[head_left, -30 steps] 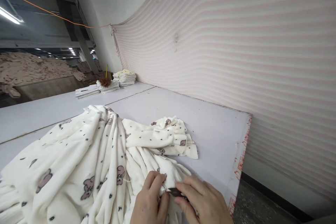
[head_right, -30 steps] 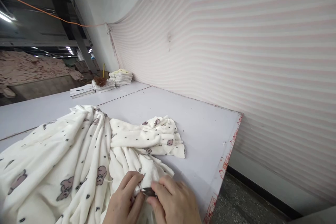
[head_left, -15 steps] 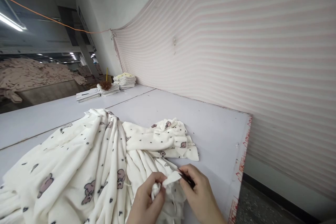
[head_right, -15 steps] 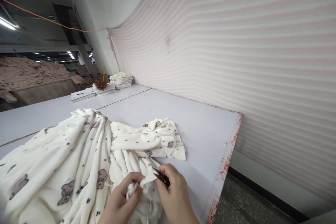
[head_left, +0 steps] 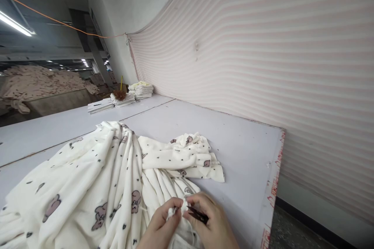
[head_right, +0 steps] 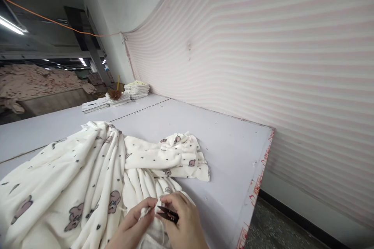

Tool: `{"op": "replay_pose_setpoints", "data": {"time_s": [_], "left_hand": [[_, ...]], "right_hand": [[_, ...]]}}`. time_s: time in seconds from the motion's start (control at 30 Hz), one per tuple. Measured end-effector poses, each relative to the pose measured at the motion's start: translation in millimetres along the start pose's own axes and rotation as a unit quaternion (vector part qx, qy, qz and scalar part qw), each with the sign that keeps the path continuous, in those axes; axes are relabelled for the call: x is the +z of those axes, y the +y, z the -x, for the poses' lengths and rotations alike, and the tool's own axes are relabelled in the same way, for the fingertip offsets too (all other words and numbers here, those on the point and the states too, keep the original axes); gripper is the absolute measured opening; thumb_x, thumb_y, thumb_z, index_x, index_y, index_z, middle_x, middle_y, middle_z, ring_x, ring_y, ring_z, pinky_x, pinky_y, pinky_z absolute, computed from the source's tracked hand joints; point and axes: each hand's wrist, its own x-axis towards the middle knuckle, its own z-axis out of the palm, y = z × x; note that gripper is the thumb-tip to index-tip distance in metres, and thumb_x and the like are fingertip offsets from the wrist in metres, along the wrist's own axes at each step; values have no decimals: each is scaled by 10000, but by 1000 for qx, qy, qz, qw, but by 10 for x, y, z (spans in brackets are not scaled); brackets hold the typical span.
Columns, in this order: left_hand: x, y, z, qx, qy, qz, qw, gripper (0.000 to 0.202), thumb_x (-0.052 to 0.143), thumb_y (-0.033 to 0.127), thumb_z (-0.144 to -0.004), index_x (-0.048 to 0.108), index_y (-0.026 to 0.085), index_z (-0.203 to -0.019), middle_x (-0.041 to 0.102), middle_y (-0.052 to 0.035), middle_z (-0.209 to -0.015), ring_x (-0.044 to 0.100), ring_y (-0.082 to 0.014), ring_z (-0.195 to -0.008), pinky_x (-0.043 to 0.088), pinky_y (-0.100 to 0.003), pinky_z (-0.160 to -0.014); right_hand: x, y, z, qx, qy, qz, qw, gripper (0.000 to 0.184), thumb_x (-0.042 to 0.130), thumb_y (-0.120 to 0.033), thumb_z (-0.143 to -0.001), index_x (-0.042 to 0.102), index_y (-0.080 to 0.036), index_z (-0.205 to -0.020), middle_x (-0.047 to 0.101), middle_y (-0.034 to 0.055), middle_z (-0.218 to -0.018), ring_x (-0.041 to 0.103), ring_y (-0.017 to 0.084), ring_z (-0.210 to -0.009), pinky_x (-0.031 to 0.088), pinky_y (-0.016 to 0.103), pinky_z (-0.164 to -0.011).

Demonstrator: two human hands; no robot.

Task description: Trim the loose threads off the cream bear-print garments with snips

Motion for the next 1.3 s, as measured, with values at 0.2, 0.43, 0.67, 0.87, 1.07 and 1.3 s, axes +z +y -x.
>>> {"op": "replay_pose_setpoints", "data": {"time_s": [0.2,0.43,0.67,0.87,1.07,1.3], "left_hand": [[-5,115,47,-2,-23,-116,993,411,548,581,-812,614,177,-854,572,12,-721,508,-171,-712,402,-249,-696],[53,75,3,4,-20,-122,992,382,535,542,-838,621,171,-801,554,14,-697,504,-158,-688,400,-228,-667],[66,-16,16,8,41,9,999,360,619,524,-801,647,169,-850,616,4,-744,546,-160,-730,417,-221,-694],[143,-25,30,31,52,-48,997,336,594,499,-826,668,177,-887,610,12,-701,533,-150,-676,391,-211,-625],[134,18,39,40,45,-72,996,310,579,477,-835,666,180,-851,643,7,-713,571,-163,-714,415,-209,-642],[142,-12,34,53,51,-123,990,330,597,457,-820,707,166,-931,731,-58,-869,636,-221,-822,483,-265,-765]], "right_hand": [[-5,95,25,-54,-42,60,996,119,479,-171,-874,586,-224,-877,674,-14,-742,630,134,-645,446,203,-623],[39,20,-34,72,27,-3,997,182,475,-325,-918,495,-215,-774,563,-33,-651,552,124,-588,420,186,-533],[-104,17,92,54,-20,22,998,243,568,-286,-853,654,-214,-1068,708,73,-987,676,211,-878,533,267,-777],[-73,-36,80,41,-43,83,995,253,552,-297,-873,697,-216,-1064,730,82,-1039,687,231,-954,542,272,-808],[-100,-96,20,54,-31,51,997,169,594,-294,-844,735,-226,-908,751,56,-901,697,219,-838,534,231,-727],[-32,-48,53,98,17,-42,994,242,620,-350,-817,665,-193,-996,691,45,-820,655,196,-749,518,252,-707]]}}
